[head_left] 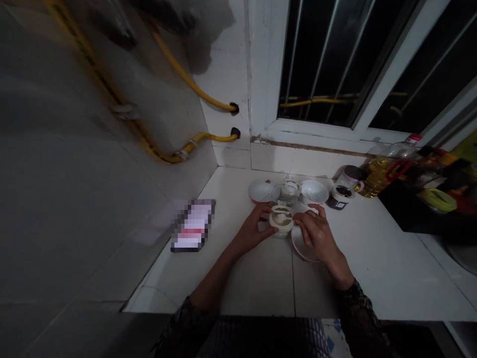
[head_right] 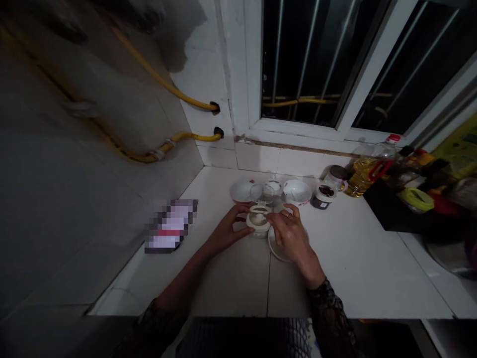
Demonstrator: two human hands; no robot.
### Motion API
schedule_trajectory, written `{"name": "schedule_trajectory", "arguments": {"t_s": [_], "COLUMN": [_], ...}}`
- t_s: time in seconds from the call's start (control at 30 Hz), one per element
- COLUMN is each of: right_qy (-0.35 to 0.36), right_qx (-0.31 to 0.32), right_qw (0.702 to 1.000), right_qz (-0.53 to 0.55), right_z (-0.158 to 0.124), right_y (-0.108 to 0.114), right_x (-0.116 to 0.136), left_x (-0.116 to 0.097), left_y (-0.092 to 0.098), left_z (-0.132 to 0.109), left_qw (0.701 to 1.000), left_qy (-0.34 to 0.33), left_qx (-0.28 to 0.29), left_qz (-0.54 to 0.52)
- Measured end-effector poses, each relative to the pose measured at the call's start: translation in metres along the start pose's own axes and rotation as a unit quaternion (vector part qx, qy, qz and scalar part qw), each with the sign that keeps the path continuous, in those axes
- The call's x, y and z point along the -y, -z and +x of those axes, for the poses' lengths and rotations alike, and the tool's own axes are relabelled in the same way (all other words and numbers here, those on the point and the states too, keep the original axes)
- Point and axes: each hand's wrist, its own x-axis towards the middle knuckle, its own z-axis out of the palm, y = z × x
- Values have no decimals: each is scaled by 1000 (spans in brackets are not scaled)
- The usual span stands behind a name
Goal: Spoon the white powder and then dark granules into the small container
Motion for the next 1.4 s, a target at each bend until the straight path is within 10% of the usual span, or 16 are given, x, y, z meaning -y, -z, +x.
{"name": "schedule_trajectory", "arguments": {"t_s": [0.27, 0.47, 0.77, 1.4], "right_qy": [-80, -153, -265, -467], "right_qx": [-89, 41, 149, -16], "right_qw": [993, 985, 952, 832], "right_qz": [-8, -64, 45, 299], "right_z": [-11, -29, -37, -36], "right_y": [34, 57, 35, 41], "right_x": [-13, -33, -33, -34], "left_x": [-3, -2, -5, -7], "left_y": [0, 1, 2, 2], "left_z": [0, -1, 0, -1], "left_qw": [1000, 1000, 1000, 1000], "left_qy": [-3, 4, 2, 5], "left_qx": [-1, 4, 5, 7], "left_qz": [4, 4, 14, 19]}}
